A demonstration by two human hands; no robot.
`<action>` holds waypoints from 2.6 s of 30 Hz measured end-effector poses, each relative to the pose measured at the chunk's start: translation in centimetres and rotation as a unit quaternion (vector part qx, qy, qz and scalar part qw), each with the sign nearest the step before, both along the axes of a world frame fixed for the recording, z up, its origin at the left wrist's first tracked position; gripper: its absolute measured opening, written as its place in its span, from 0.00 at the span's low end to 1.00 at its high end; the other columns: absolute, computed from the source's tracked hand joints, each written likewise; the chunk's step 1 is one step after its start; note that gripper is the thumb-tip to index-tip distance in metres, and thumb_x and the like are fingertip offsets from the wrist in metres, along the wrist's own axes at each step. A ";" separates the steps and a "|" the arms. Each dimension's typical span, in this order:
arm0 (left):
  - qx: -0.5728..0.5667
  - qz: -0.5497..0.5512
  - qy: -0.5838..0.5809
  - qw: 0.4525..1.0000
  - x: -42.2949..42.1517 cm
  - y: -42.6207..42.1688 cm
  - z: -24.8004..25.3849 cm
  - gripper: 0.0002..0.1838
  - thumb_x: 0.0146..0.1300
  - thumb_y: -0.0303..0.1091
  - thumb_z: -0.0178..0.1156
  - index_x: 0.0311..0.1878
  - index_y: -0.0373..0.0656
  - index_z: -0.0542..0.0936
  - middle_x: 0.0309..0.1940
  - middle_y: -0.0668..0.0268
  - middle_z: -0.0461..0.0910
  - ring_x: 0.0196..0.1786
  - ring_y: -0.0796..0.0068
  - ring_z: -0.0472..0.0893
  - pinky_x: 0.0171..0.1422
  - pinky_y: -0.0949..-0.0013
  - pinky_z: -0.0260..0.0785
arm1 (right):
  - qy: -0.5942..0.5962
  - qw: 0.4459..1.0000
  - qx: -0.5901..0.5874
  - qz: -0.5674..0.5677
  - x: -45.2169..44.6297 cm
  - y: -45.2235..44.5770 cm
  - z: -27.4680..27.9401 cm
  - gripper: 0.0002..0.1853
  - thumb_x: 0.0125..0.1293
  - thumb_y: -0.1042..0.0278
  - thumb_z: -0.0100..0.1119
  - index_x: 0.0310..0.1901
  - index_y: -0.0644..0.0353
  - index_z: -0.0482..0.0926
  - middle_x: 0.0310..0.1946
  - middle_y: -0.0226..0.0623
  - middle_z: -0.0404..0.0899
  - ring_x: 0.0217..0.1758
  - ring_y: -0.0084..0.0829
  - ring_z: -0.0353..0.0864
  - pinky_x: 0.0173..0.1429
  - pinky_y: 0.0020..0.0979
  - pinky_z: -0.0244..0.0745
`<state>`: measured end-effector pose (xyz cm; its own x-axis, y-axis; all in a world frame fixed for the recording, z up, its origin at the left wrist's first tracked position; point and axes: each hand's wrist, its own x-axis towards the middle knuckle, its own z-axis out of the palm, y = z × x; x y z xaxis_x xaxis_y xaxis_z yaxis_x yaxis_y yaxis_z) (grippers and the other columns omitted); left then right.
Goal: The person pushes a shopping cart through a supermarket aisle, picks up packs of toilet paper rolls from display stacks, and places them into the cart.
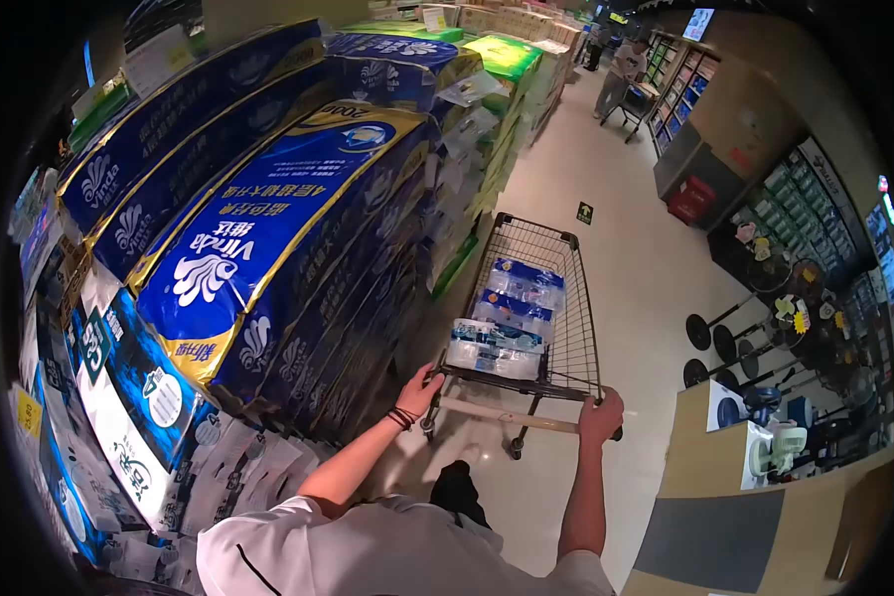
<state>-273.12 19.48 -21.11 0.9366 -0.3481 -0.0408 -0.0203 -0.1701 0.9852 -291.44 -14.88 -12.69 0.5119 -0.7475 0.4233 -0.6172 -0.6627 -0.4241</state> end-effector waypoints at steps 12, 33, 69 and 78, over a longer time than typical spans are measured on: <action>0.307 0.170 -0.136 0.927 6.5 -8.2 2.1 0.18 0.57 0.31 0.60 0.53 0.46 0.82 0.55 0.60 0.82 0.52 0.50 0.83 0.57 0.50 0.75 | 0.158 0.976 0.146 -0.035 6.6 -14.5 -2.7 0.16 0.57 0.70 0.57 0.49 0.55 0.78 0.37 0.53 0.85 0.43 0.56 0.86 0.46 0.52 0.80; 0.243 0.173 -0.196 0.934 14.4 -14.9 3.6 0.10 0.56 0.32 0.60 0.40 0.42 0.85 0.39 0.53 0.85 0.45 0.47 0.83 0.50 0.51 0.75 | -0.007 0.974 0.225 -0.020 7.4 -17.8 -2.5 0.16 0.58 0.67 0.61 0.48 0.61 0.82 0.30 0.48 0.85 0.34 0.48 0.87 0.44 0.45 0.80; 0.220 -0.077 -0.116 0.966 43.2 -56.1 6.6 0.44 0.71 0.59 0.52 0.78 0.38 0.52 0.74 0.31 0.53 0.63 0.27 0.73 0.65 0.44 0.70 | -0.280 0.629 0.718 0.104 49.2 -33.7 -0.2 0.34 0.71 0.47 0.60 0.69 0.56 0.60 0.61 0.50 0.75 0.55 0.40 0.82 0.57 0.43 0.78; 0.157 -0.366 -0.054 0.915 41.6 -60.7 1.7 0.36 0.70 0.47 0.58 0.75 0.42 0.60 0.53 0.49 0.84 0.57 0.48 0.82 0.64 0.57 0.73 | -0.349 0.660 0.665 0.032 56.9 -44.4 -0.1 0.15 0.70 0.59 0.63 0.51 0.53 0.71 0.40 0.34 0.78 0.42 0.31 0.82 0.44 0.39 0.81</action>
<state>-231.50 -41.25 -19.41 0.4606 -0.8714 -0.1685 -0.3365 -0.3472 0.8753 -234.59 -59.33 -12.81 0.5873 -0.6824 -0.4352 0.0476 0.5659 -0.8231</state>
